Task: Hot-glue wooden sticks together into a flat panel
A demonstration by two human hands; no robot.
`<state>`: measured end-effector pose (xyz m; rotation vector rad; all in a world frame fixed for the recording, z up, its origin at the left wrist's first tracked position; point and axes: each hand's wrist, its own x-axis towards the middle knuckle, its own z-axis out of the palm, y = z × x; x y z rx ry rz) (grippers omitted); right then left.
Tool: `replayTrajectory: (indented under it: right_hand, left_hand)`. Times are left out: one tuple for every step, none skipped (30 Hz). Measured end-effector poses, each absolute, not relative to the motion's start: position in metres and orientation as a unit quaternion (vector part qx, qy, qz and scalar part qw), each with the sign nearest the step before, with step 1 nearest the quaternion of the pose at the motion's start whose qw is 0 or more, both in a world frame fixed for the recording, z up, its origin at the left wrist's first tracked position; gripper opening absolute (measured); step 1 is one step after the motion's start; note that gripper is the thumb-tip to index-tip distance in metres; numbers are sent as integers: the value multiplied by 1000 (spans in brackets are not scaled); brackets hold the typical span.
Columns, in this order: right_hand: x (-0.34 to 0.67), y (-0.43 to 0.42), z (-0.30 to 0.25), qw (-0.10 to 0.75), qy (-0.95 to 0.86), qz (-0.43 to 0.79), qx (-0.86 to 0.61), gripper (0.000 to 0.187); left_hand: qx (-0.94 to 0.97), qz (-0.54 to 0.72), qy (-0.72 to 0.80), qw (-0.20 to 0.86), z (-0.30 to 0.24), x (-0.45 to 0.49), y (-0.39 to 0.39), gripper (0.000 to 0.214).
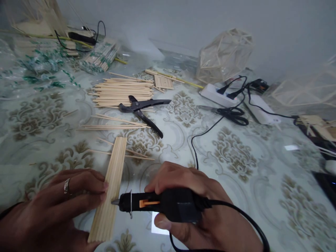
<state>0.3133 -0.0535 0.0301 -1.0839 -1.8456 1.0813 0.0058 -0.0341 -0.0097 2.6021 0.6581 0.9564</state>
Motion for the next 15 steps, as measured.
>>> replayTrajectory:
  right_hand:
    - [313, -53, 31, 359, -714, 418, -431, 15]
    - [312, -53, 32, 359, -712, 414, -439, 14]
    - [311, -53, 32, 355, -713, 409, -445, 15]
    - [311, -53, 32, 352, -715, 404, -450, 15]
    - [310, -52, 32, 350, -719, 397, -450, 15]
    - [311, -51, 31, 348, -724, 391, -449, 15]
    - [311, -51, 30, 348, -727, 387, -449, 15]
    - [312, -50, 29, 348, -729, 384, -447, 14]
    - [312, -49, 28, 347, -732, 383, -444, 15]
    - [313, -48, 27, 347, -734, 382, -442, 16]
    - [313, -47, 27, 347, -735, 381, -441, 16]
    - [313, -46, 26, 344, -738, 379, -440, 16]
    - [313, -46, 26, 339, -742, 375, -440, 15]
    - [313, -45, 27, 335, -746, 371, -441, 13]
    - [313, -44, 27, 331, -747, 369, -443, 11]
  left_hand:
    - [904, 331, 228, 143, -9, 6, -34, 32]
    - [905, 330, 227, 141, -9, 7, -34, 33]
    - [906, 329, 227, 140, -9, 7, -33, 34]
    - [906, 329, 227, 140, -9, 8, -33, 35]
    - [905, 332, 227, 140, -8, 8, -33, 34]
    - [903, 335, 229, 141, -8, 9, -32, 34]
    - [902, 336, 231, 143, -8, 9, -32, 33]
    - [901, 337, 235, 141, -8, 9, -32, 33]
    - [900, 337, 240, 138, -8, 10, -33, 32]
    - [899, 337, 246, 133, -8, 10, -33, 33]
    - [900, 335, 250, 128, -8, 9, -34, 34]
    - [899, 334, 255, 124, -8, 9, -35, 34]
    - [899, 335, 256, 122, -8, 9, -35, 35]
    - [898, 336, 256, 123, -8, 8, -36, 35]
    - [898, 336, 256, 125, -9, 8, -37, 35]
